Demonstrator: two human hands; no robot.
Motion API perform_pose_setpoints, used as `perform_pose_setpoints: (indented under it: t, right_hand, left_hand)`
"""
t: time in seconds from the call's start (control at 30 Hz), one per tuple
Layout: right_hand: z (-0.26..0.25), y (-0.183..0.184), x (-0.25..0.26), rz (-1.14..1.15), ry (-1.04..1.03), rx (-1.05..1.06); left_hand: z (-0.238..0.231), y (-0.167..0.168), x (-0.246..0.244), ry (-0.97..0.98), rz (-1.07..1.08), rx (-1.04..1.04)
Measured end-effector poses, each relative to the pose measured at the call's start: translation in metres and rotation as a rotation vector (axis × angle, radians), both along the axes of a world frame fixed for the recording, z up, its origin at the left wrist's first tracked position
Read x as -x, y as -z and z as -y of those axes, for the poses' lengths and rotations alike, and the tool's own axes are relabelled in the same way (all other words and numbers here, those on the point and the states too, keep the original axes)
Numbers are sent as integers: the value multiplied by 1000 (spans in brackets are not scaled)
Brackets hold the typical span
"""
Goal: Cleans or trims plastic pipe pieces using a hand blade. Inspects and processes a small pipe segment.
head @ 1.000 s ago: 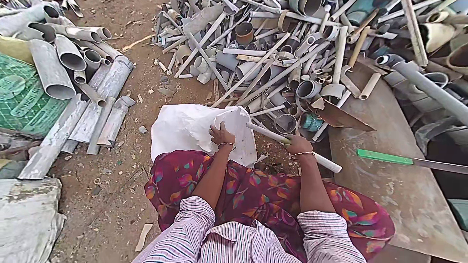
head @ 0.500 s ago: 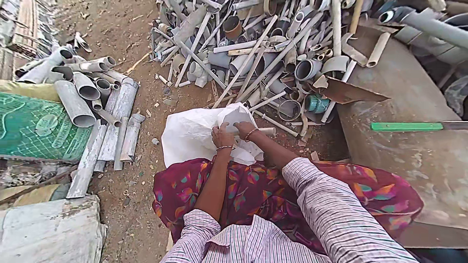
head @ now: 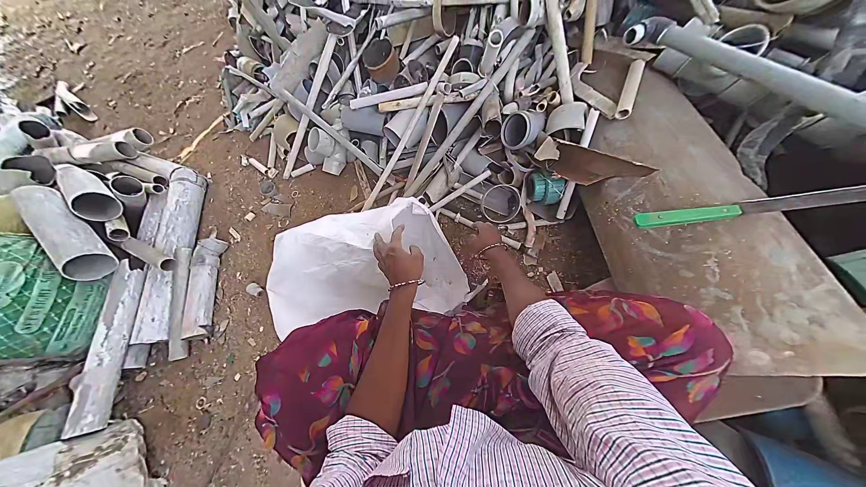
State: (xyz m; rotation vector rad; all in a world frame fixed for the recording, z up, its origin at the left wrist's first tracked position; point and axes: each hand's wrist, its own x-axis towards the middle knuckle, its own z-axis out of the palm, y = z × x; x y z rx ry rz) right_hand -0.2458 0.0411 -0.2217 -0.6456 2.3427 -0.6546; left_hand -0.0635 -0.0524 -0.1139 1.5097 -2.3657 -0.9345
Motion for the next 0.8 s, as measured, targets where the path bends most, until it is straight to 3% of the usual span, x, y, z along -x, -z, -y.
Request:
perform_pose_setpoints:
  t: [0.13,0.27,0.47,0.53,0.67,0.73,0.8]
  right_hand:
    - [-9,30,20,-34,66,-40]
    - [9,42,32,-105,26,-105]
    - [9,58,56,-33,-72,-276]
    - [0,67,59,-83,12,-114]
    - [-21,40,65,-173,348,273]
    - [-26,26,75,-112,549,492]
    - [-29,9,78,-63,602,530]
  left_hand:
    - [-11,3,12,51,-122,27]
    - [-10,13,12,48,-86,49]
    - [-1,14,14,-2,-27,63]
    - [-3,11,17,-1,-24,10]
    - [-9,5,21,3,-73,-21]
    - [-11,3,19,7,-90,-23]
    - [-12,2,16,14,-105,-36]
